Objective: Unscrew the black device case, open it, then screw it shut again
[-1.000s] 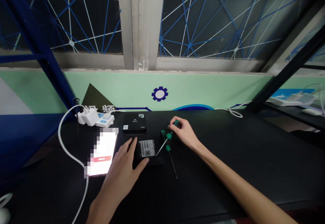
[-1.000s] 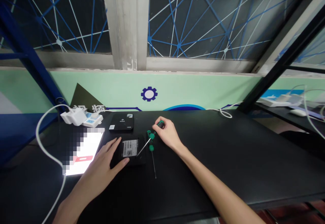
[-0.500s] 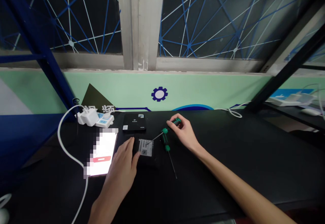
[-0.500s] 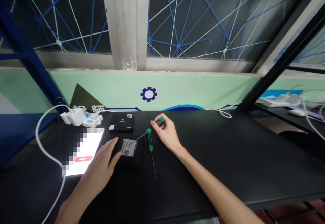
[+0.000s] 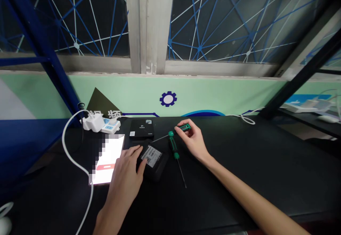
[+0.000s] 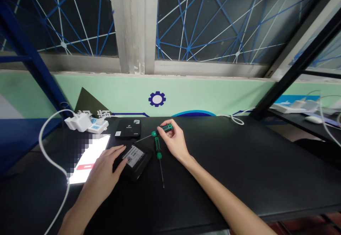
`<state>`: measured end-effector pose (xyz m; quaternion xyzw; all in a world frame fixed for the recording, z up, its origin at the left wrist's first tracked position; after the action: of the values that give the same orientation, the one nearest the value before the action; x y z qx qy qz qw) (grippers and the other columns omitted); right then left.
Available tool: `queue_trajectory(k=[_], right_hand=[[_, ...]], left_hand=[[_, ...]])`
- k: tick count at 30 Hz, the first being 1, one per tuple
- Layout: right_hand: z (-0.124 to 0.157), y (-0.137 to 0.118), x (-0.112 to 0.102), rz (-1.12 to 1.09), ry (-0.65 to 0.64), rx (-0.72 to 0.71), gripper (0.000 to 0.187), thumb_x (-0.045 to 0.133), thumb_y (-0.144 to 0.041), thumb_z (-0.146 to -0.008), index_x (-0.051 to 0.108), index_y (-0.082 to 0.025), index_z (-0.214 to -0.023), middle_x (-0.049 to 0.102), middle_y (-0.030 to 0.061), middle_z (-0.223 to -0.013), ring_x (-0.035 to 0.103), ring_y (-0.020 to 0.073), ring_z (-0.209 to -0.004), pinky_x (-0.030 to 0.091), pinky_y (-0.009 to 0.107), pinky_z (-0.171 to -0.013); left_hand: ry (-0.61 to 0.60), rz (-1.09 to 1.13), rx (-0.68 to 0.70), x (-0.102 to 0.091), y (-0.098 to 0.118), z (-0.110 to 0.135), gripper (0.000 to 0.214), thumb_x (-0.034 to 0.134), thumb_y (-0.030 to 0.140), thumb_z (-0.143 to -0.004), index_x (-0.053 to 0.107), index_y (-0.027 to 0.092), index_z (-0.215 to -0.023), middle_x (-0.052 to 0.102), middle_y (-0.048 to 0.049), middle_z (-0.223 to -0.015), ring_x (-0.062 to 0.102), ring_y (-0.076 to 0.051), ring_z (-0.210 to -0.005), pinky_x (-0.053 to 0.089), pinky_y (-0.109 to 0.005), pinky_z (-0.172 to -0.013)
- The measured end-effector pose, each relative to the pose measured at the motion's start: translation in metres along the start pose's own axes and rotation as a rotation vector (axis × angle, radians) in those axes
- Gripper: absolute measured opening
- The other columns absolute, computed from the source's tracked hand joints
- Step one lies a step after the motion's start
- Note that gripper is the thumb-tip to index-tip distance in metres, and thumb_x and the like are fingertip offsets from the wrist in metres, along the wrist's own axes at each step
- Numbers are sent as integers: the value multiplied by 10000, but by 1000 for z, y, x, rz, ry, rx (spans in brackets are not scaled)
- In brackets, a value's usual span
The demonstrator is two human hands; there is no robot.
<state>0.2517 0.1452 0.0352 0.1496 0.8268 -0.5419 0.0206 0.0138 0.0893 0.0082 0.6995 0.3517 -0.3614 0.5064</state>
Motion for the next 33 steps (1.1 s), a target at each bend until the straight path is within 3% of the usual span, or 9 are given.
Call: queue_trajectory(k=[4, 9, 16, 23, 28, 33], right_hand=[[1, -1, 0, 18, 3, 0, 269, 687, -449, -834, 557, -217, -875, 423, -60, -647, 299, 100, -504, 255, 239, -471], [1, -5, -4, 85, 12, -43, 233, 670, -419, -854, 564, -215, -888, 469, -49, -672, 339, 103, -528, 282, 238, -494], [1, -7, -8, 121, 23, -68, 201, 661, -387, -861, 562, -216, -900, 483, -45, -677, 370, 103, -529, 300, 236, -493], [1, -18, -13, 50, 71, -120, 260, 720, -343, -826, 587, -216, -1010, 410, -74, -631, 337, 92, -511, 298, 230, -482], [0, -18, 3, -184, -29, -75, 311, 749, -393, -818, 653, -175, -1019, 429, -60, -625, 388, 88, -527, 344, 225, -483], [1, -13, 18, -249, -95, 8, 384, 740, -468, -811, 666, -178, -1052, 568, -11, -697, 544, 119, -575, 429, 215, -450]], left_hand=[[13, 37, 37, 3, 0, 0, 438, 351, 268, -983, 607, 186, -1328, 621, -86, -1362, 532, -259, -1293, 441, -452, -1090], [79, -10, -8, -5, -3, 1, 400, 409, 308, -970, 649, 182, -1263, 648, -96, -1300, 562, -280, -1255, 473, -466, -1056], [-37, 54, -21, -2, -1, 2, 528, 519, 472, -926, 586, 184, -1363, 605, -94, -1396, 539, -301, -1306, 485, -470, -1054], [-108, 147, 39, 16, 0, 3, 492, 450, 357, -977, 508, 178, -1432, 483, -78, -1526, 371, -239, -1455, 408, -421, -1141], [17, 45, -27, 7, -2, 2, 453, 509, 361, -950, 584, 154, -1346, 560, -127, -1430, 510, -307, -1342, 478, -472, -1068], [-11, 1, -68, 4, -4, 1, 465, 499, 392, -958, 585, 166, -1355, 581, -120, -1405, 596, -307, -1246, 542, -450, -981]])
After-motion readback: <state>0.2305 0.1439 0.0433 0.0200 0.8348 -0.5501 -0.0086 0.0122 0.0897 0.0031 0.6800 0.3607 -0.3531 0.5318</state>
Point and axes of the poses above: each hand's wrist, its own z-axis away from the middle knuckle, its own x-axis out of the palm, y = z × x, the point moved 8 cm from there along -z, towards the middle knuckle
